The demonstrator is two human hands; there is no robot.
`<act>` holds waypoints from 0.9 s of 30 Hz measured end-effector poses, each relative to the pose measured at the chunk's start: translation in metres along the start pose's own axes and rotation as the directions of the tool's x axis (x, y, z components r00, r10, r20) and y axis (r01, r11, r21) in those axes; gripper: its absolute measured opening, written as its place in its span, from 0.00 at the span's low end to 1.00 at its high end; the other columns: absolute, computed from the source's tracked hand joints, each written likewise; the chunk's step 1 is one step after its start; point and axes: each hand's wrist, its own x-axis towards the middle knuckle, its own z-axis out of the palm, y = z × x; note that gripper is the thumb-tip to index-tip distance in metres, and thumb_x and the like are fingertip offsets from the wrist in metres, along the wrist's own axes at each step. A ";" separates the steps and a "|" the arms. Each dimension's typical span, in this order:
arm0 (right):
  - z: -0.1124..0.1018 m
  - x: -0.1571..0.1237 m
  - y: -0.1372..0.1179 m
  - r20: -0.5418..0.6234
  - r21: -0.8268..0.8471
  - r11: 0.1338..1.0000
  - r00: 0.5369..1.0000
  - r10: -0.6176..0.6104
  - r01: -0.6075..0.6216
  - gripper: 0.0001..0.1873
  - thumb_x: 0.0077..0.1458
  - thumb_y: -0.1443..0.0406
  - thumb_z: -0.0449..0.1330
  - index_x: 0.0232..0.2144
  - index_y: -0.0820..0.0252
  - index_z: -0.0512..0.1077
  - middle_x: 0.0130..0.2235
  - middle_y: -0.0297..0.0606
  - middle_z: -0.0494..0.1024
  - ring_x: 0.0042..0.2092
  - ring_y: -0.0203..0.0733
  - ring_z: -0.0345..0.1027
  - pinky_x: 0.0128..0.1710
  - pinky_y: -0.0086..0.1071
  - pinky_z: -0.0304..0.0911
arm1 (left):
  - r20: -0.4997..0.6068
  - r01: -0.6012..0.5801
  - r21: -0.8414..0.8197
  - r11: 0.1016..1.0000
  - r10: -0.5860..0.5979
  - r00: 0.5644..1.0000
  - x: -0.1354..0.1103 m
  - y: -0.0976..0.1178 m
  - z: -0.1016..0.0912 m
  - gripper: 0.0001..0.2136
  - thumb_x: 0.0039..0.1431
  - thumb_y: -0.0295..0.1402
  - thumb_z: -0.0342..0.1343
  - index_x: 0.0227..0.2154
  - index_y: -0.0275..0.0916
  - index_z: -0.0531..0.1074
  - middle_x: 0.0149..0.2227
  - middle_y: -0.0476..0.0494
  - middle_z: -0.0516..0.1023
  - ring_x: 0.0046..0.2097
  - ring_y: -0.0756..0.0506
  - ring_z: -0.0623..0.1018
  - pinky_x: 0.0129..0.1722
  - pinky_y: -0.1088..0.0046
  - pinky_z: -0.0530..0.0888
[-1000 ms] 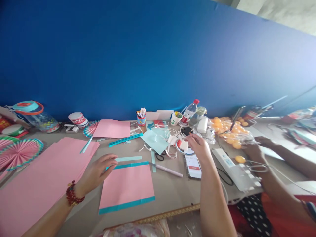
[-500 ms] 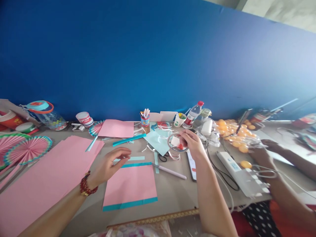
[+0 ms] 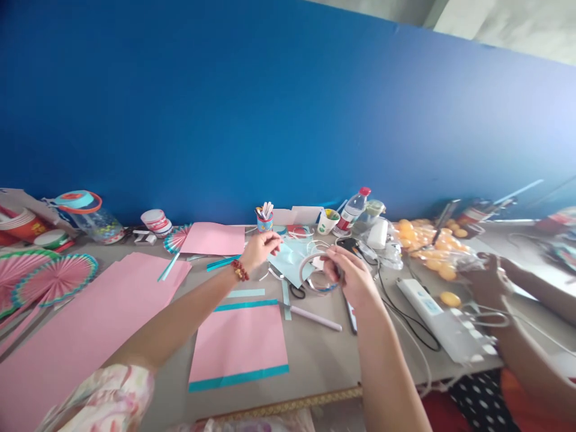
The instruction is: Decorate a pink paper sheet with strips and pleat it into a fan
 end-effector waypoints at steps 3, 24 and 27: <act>-0.017 -0.009 0.002 -0.093 0.024 0.997 0.994 -0.065 0.068 0.16 0.58 0.55 0.59 0.24 0.57 0.65 0.17 0.28 0.61 0.21 0.33 0.53 0.22 0.30 0.49 | 0.002 0.000 0.098 0.995 0.000 1.000 0.017 -0.014 -0.005 0.13 0.64 0.35 0.49 0.43 0.35 0.75 0.39 0.37 0.80 0.38 0.44 0.80 0.42 0.65 0.75; 0.073 -0.037 0.032 0.429 -0.534 0.716 0.874 -0.227 0.449 0.09 0.64 0.59 0.54 0.40 0.55 0.71 0.34 0.37 0.77 0.33 0.39 0.69 0.33 0.30 0.62 | 0.098 0.291 -0.367 0.883 -0.275 0.957 -0.127 0.039 -0.064 0.13 0.58 0.43 0.59 0.34 0.37 0.73 0.32 0.47 0.75 0.36 0.49 0.75 0.40 0.71 0.75; 0.083 -0.038 0.031 0.466 -0.533 0.674 0.842 -0.272 0.512 0.08 0.64 0.60 0.54 0.39 0.56 0.71 0.34 0.38 0.78 0.34 0.39 0.70 0.34 0.30 0.63 | 0.099 0.308 -0.363 0.879 -0.292 0.951 -0.135 0.039 -0.068 0.11 0.56 0.41 0.61 0.32 0.37 0.73 0.31 0.49 0.73 0.34 0.50 0.74 0.39 0.72 0.73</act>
